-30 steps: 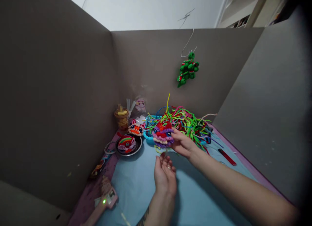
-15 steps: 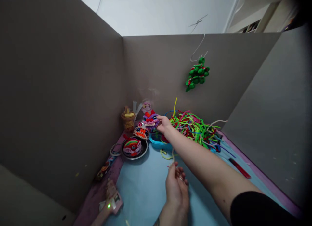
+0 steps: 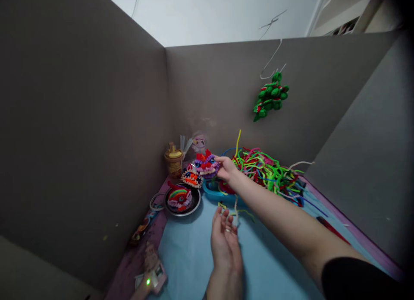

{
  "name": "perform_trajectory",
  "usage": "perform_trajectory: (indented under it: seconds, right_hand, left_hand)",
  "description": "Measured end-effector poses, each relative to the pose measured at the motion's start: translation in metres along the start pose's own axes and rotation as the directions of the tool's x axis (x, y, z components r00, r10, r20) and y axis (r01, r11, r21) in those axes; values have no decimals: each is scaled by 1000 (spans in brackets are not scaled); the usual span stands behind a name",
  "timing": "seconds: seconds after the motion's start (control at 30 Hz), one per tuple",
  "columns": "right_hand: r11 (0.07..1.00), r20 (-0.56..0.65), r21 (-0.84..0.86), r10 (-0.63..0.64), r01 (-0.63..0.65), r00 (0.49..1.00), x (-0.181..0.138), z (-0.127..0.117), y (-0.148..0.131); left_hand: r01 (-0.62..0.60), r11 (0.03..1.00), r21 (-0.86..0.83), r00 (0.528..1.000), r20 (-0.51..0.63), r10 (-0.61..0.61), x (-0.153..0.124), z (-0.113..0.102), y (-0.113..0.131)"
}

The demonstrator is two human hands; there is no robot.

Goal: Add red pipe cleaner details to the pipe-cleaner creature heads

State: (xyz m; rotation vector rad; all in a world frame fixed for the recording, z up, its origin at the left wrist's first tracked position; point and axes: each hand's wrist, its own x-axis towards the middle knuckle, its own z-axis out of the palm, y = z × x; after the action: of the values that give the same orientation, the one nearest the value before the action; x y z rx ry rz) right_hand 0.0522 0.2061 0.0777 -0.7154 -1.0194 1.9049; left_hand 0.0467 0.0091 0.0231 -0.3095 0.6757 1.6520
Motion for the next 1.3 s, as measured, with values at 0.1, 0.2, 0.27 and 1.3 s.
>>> perform_trajectory:
  seconds: [0.1, 0.2, 0.27, 1.3]
  right_hand:
    - [998, 220, 35, 35, -44, 975, -53, -1, 6]
    - [992, 251, 62, 95, -114, 963, -96, -9, 12]
    - [987, 204, 64, 133, -149, 970, -112, -16, 17]
    - [-339, 150, -930, 8, 144, 989, 62, 4, 23]
  left_hand:
    - [-77, 996, -34, 993, 90, 80, -1, 4, 11]
    - [-162, 982, -98, 946, 268, 183, -3, 8, 19]
    - [-173, 975, -139, 918, 337, 211, -3, 10, 22]
    - [-87, 991, -101, 996, 15, 89, 1, 7, 20]
